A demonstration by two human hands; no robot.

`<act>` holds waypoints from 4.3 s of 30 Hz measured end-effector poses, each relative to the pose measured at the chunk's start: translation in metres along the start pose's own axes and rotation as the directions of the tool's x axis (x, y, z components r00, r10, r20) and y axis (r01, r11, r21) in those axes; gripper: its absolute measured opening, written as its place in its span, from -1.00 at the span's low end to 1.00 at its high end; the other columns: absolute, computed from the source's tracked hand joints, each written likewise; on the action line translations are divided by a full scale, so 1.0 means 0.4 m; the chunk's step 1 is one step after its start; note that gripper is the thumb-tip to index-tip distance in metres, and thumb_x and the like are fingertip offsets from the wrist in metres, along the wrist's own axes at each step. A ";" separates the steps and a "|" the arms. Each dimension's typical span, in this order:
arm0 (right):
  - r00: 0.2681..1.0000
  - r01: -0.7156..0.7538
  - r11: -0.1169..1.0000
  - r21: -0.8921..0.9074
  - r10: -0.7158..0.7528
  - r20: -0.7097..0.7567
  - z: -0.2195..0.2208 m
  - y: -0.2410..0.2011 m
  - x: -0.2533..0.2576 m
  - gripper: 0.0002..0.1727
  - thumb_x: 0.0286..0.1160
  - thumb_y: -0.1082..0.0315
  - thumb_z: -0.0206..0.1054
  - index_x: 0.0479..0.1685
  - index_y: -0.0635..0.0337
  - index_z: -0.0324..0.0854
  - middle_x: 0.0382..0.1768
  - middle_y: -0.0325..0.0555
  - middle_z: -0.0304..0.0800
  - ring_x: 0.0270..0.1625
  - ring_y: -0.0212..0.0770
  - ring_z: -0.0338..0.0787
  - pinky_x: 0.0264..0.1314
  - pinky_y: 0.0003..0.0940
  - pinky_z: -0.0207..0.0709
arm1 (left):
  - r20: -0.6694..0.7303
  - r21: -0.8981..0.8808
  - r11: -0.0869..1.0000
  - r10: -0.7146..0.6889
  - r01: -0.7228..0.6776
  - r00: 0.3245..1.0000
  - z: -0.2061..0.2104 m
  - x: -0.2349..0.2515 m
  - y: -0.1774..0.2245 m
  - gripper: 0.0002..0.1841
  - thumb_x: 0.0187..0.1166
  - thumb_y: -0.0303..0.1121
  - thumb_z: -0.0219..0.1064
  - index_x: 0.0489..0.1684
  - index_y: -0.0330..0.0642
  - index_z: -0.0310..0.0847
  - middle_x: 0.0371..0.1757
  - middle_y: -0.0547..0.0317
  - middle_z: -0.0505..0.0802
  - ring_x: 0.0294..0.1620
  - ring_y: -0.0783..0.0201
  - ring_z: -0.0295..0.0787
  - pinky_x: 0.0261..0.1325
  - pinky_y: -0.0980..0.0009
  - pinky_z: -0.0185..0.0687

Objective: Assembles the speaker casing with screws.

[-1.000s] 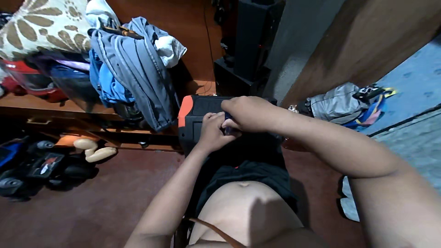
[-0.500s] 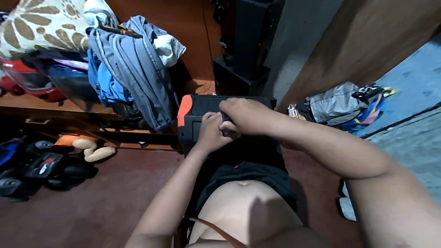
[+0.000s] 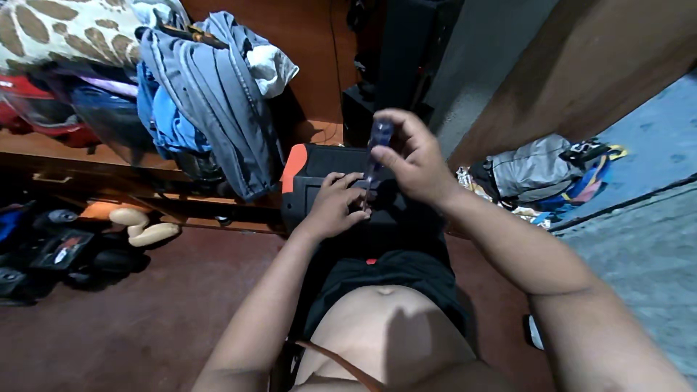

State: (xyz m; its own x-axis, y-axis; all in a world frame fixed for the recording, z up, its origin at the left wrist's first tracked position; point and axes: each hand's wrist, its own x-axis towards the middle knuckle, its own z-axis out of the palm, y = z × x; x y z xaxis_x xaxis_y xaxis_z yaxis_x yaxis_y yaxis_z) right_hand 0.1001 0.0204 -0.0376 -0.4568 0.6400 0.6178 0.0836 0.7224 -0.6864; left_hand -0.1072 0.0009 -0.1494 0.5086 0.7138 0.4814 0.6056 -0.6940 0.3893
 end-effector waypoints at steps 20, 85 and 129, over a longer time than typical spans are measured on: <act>0.939 0.209 0.948 0.242 -0.125 -0.322 0.062 -0.049 0.168 -0.56 0.60 0.57 0.28 0.38 0.41 0.24 0.07 0.04 0.64 0.00 -0.13 0.84 0.03 -0.13 0.86 | -0.315 0.149 0.987 -0.013 0.063 0.949 0.077 -0.087 0.005 -0.72 0.58 -0.09 0.37 0.03 0.00 0.87 0.34 -0.03 0.79 0.71 -0.11 0.40 0.81 -0.16 0.15; 0.925 -0.116 0.978 -0.174 0.170 0.340 0.399 0.014 0.220 -0.80 0.63 0.27 0.35 -0.19 0.25 0.65 -0.12 0.00 0.73 -0.02 -0.11 0.76 0.10 -0.09 0.65 | -0.487 -0.362 0.850 -0.523 0.384 0.699 -0.093 -0.211 -0.103 -0.73 0.50 -0.33 0.49 0.04 -0.30 0.74 -0.07 0.11 0.87 -0.06 0.44 0.82 0.15 0.37 0.77; 0.870 -0.189 0.743 0.642 -0.176 0.460 0.464 0.097 0.214 -0.54 0.50 0.46 0.23 -0.81 0.01 0.20 -0.87 -0.37 0.27 -0.80 -0.46 0.31 -0.70 -0.49 0.17 | -0.478 -0.419 0.844 -0.519 0.335 0.709 -0.043 -0.244 -0.109 -0.54 0.51 -0.20 0.43 0.33 -0.24 0.65 0.41 -0.07 0.67 0.46 0.18 0.60 0.54 0.15 0.56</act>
State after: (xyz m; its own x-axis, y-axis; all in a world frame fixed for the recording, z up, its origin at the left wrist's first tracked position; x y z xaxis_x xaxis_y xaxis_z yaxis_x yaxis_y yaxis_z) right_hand -0.1000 0.0545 -0.0826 -0.8199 0.3090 0.4819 -0.4201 0.2470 -0.8732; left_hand -0.1936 -0.0402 -0.1998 -0.2463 0.8211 0.5149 0.4251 -0.3859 0.8188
